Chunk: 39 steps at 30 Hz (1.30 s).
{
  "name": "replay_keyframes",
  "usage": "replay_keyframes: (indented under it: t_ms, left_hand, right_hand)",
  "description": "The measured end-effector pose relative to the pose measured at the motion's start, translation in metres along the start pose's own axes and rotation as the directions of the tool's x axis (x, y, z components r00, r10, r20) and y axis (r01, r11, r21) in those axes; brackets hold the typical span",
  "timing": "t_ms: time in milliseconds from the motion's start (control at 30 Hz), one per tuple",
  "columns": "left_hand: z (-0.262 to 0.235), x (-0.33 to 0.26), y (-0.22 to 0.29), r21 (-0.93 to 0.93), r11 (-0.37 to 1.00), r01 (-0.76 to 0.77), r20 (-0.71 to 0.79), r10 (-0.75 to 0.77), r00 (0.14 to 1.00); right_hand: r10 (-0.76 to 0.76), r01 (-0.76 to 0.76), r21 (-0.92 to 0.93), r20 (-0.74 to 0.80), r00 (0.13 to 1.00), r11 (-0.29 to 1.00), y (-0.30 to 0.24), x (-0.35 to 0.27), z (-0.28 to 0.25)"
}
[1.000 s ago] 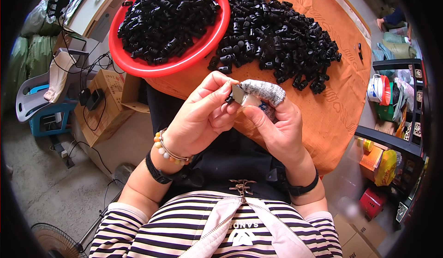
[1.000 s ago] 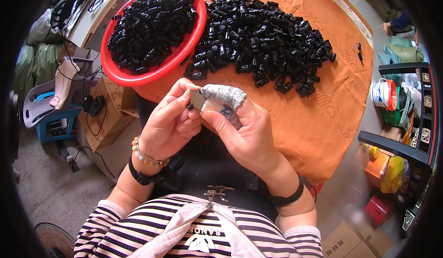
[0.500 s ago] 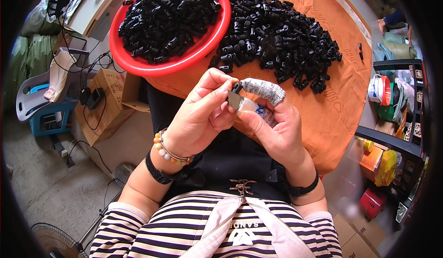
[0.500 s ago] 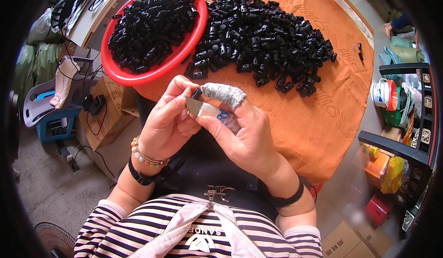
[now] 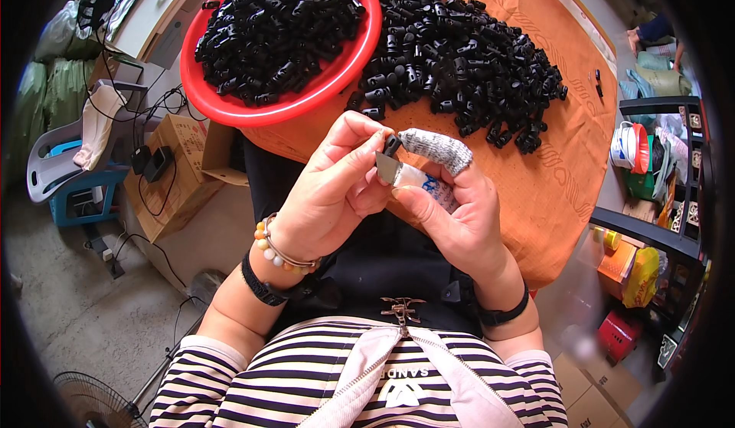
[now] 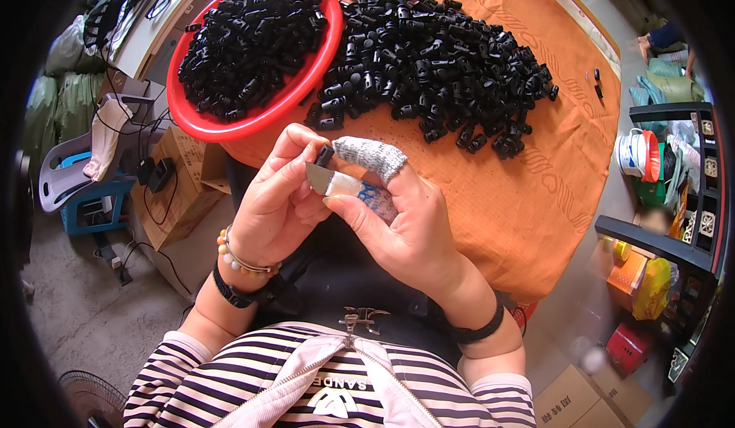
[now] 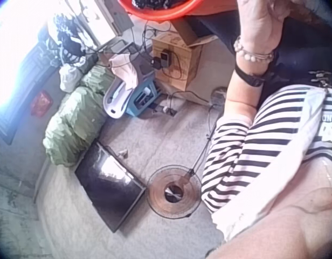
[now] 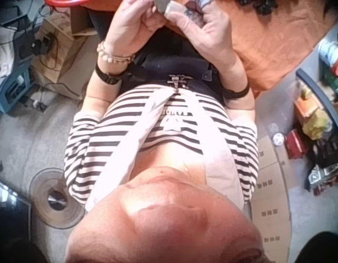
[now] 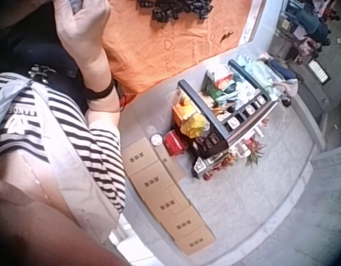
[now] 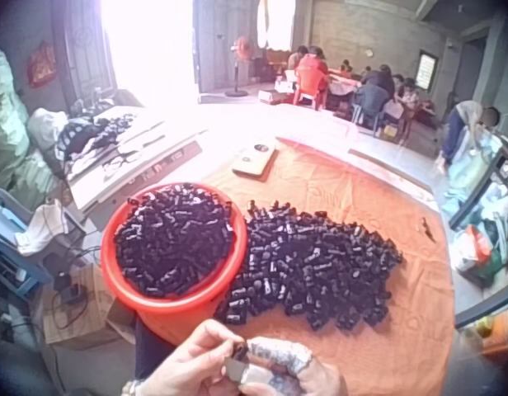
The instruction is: Trimming excess plastic flash from small black shoe components using a small craft blade.
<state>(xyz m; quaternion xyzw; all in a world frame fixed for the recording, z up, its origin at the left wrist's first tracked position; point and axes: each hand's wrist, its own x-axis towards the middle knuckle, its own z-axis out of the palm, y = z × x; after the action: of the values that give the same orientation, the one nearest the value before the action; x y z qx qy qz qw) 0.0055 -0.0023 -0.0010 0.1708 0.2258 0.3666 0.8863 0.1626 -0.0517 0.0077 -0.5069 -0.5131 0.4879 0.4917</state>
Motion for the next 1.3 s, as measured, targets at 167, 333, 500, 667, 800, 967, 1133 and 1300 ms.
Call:
replay_keyframes:
  t_ms: [167,333,500,667,800,967,1133,1300]
  left_hand:
    - [-0.001,-0.001,0.001,0.025,1.000,-0.008,-0.005,0.008,1.000]
    - [-0.003,0.000,-0.001,0.026,1.000,-0.013,-0.001,0.013,1.000]
    - [-0.001,0.000,-0.001,0.018,1.000,-0.005,-0.001,0.005,1.000]
    - [-0.004,0.002,-0.002,-0.001,1.000,0.029,0.054,-0.029,0.998]
    - [-0.002,0.001,-0.005,0.018,0.999,0.029,0.045,-0.030,0.999]
    - [0.000,0.002,-0.004,0.007,0.999,0.051,-0.009,-0.051,0.999]
    - [-0.003,0.002,-0.002,0.014,0.999,0.033,0.012,-0.034,0.999]
    - [-0.004,0.001,0.004,-0.025,1.000,0.005,-0.041,-0.006,0.999]
  right_hand:
    - [-0.027,0.027,-0.002,-0.004,1.000,1.000,-0.003,0.000,0.001]
    - [-0.045,0.045,0.026,-0.006,0.999,0.999,-0.002,0.001,0.001]
    - [-0.030,0.028,0.045,0.040,0.999,0.999,0.000,0.003,-0.005]
    - [-0.024,0.032,0.155,-0.053,0.998,0.987,0.002,0.010,-0.002]
    - [-0.013,0.034,0.303,-0.071,0.997,0.952,-0.001,0.018,0.010]
    - [-0.010,0.045,0.287,-0.124,0.992,0.957,0.003,0.029,0.011]
    - [0.021,0.034,0.336,-0.160,0.987,0.941,0.009,0.031,0.007]
    - [-0.018,0.059,0.252,-0.165,0.986,0.966,0.021,0.032,0.012]
